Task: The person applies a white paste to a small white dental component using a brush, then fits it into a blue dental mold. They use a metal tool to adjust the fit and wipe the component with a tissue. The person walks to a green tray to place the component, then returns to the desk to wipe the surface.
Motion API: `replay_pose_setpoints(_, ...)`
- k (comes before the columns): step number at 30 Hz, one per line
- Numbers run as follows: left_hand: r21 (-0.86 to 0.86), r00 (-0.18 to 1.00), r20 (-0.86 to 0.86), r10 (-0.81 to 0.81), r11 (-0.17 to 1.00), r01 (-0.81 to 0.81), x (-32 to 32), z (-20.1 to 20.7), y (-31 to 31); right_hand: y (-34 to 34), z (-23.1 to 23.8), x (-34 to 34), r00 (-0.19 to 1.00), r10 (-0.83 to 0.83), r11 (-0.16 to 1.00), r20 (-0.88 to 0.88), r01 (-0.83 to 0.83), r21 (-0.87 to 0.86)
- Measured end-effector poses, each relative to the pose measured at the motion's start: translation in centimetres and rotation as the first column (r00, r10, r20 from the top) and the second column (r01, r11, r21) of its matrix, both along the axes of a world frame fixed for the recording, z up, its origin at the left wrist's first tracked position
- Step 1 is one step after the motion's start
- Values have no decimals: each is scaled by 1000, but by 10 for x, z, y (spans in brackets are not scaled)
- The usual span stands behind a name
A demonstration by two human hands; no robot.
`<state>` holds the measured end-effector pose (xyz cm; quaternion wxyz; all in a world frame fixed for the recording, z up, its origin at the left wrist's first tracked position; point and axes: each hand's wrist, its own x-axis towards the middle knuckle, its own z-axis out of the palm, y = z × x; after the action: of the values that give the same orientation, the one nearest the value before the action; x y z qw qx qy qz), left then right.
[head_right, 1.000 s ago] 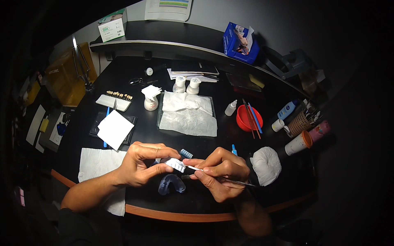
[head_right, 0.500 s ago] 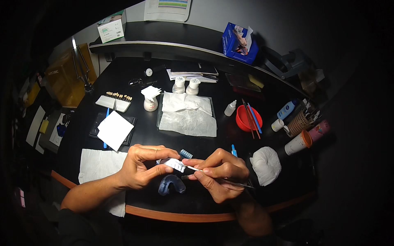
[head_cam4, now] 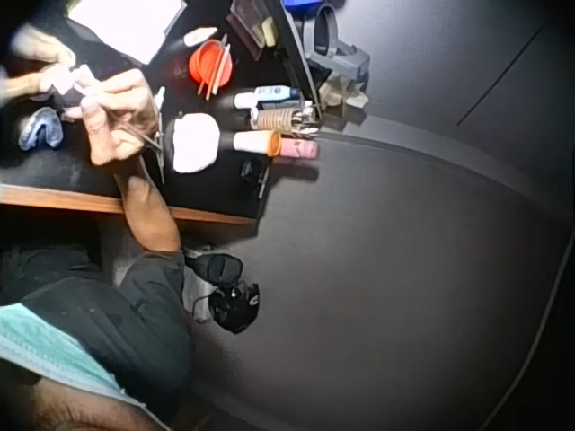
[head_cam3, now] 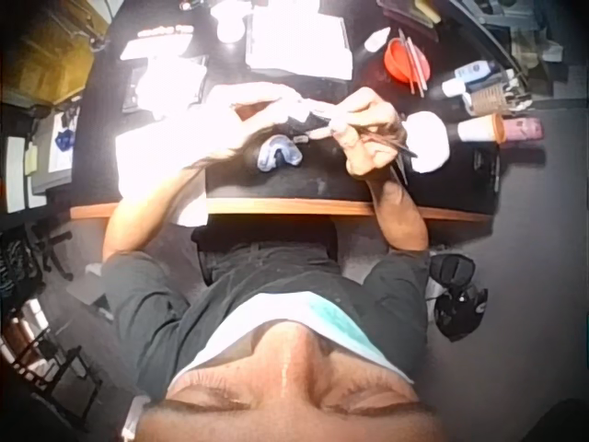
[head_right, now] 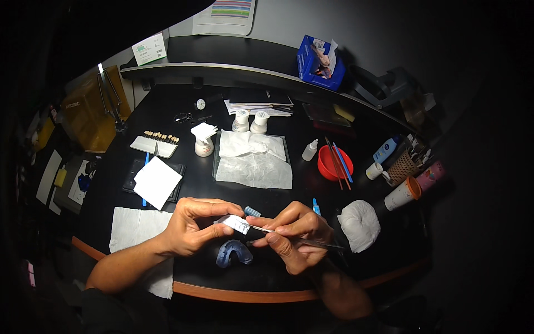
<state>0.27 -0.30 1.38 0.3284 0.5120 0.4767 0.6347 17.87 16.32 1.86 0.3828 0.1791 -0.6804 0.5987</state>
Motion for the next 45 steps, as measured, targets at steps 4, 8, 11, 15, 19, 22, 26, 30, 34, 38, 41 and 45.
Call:
replay_pose_setpoints(4, 154, 974, -227, 23, 988, 13, -8, -10, 6, 4, 1, 1, 996, 43, 997, 74, -38, -69)
replay_pose_setpoints(8, 152, 968, -252, 13, 988, 27, -10, -8, 6, 6, 4, 2, 991, 15, 1000, 130, -18, 22)
replay_pose_setpoints(11, 118, 970, -243, 9, 993, 20, -11, -6, 4, 6, 4, 3, 989, 18, 1000, 143, -20, 13)
replay_pose_setpoints(15, 137, 958, -288, -2, 990, 43, -12, -3, 5, 5, 7, 5, 988, 6, 1000, 151, -8, 11)
replay_pose_setpoints(19, 160, 954, -301, 4, 986, 46, -14, -6, 5, 5, 5, 3, 988, 14, 1000, 156, -14, -3)
replay_pose_setpoints(22, 157, 954, -301, -5, 986, 54, -14, -5, 5, 4, 6, 3, 985, -1, 1000, 171, -1, 10)
replay_pose_setpoints(26, 125, 940, -342, -8, 991, 54, -14, -2, 5, 6, 7, 7, 973, -13, 1000, 232, 8, 21)
replay_pose_setpoints(30, 166, 933, -358, 19, 985, 43, -14, -8, 6, 8, 11, 5, 971, -42, 994, 234, 17, 107)
replay_pose_setpoints(34, 205, 932, -356, 62, 979, 13, -10, -9, 6, 9, 10, 4, 979, -58, 990, 193, 31, 137)
replay_pose_setpoints(38, 177, 933, -355, 56, 984, 8, -7, -7, 4, 9, 13, 4, 981, -70, 981, 179, 35, 189)
replay_pose_setpoints(41, 162, 930, -361, 74, 987, -16, -4, -6, 3, 10, 13, 3, 986, -59, 983, 153, 31, 181)
replay_pose_setpoints(45, 195, 949, -296, 109, 979, -52, 1, -10, 4, 9, 14, 4, 985, -72, 986, 159, 46, 159)
